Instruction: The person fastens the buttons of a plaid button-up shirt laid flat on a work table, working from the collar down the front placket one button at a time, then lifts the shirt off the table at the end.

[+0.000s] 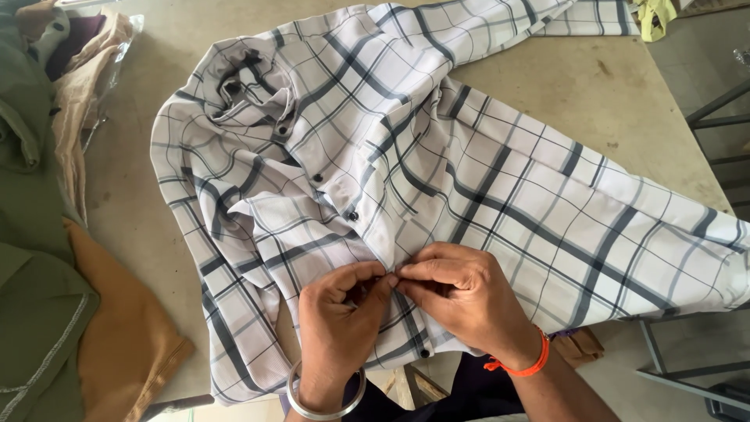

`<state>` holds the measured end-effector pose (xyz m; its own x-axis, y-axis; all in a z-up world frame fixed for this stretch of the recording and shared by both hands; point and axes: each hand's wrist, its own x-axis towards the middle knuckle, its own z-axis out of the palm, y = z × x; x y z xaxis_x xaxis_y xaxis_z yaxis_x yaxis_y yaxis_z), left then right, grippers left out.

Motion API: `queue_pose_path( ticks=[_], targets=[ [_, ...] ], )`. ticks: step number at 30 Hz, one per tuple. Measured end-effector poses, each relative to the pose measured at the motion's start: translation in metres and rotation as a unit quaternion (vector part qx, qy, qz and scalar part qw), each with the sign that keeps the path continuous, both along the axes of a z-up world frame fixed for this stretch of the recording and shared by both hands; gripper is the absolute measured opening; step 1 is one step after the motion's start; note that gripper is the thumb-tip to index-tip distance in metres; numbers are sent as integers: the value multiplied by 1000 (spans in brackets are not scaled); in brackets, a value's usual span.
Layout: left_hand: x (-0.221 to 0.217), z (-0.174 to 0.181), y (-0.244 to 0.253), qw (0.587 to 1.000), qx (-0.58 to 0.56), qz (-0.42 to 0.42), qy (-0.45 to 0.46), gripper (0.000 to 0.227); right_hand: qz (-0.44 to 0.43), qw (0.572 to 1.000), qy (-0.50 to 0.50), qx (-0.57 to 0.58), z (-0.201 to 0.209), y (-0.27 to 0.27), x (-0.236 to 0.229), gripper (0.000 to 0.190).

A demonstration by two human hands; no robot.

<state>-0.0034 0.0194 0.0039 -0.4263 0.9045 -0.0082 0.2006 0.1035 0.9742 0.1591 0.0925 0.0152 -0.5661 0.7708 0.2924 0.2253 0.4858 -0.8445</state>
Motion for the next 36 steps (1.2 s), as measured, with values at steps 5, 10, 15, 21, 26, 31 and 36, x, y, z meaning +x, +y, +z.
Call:
queue_pose_path(
  ticks=[5, 10, 15, 21, 26, 31, 36],
  targets=[
    [-3, 2, 1, 1000, -15, -6, -21, 7, -18, 999, -1, -37, 0, 0, 0, 14],
    [-7, -3, 0, 999, 5, -26, -32, 6, -14, 998, 5, -57, 2, -1, 0, 12],
    [-10, -1, 0, 999, -5, -40, -17, 6, -18, 998, 17, -58, 0, -1, 0, 15],
    [-11, -5, 1, 999, -14, -39, -25, 7, -20, 998, 4, -54, 2, 1, -2, 11],
    [-12, -11, -5, 997, 8, -48, -54, 7, -35, 996, -14, -76, 2, 0, -1, 8],
    [-6, -6, -5, 995, 38, -41, -79, 7, -38, 998, -35, -46, 0, 0, 1, 3],
    [-4, -2, -2, 999, 13, -7, -45, 7, -8, 991, -31, -126, 10, 2, 2, 17]
  ],
)
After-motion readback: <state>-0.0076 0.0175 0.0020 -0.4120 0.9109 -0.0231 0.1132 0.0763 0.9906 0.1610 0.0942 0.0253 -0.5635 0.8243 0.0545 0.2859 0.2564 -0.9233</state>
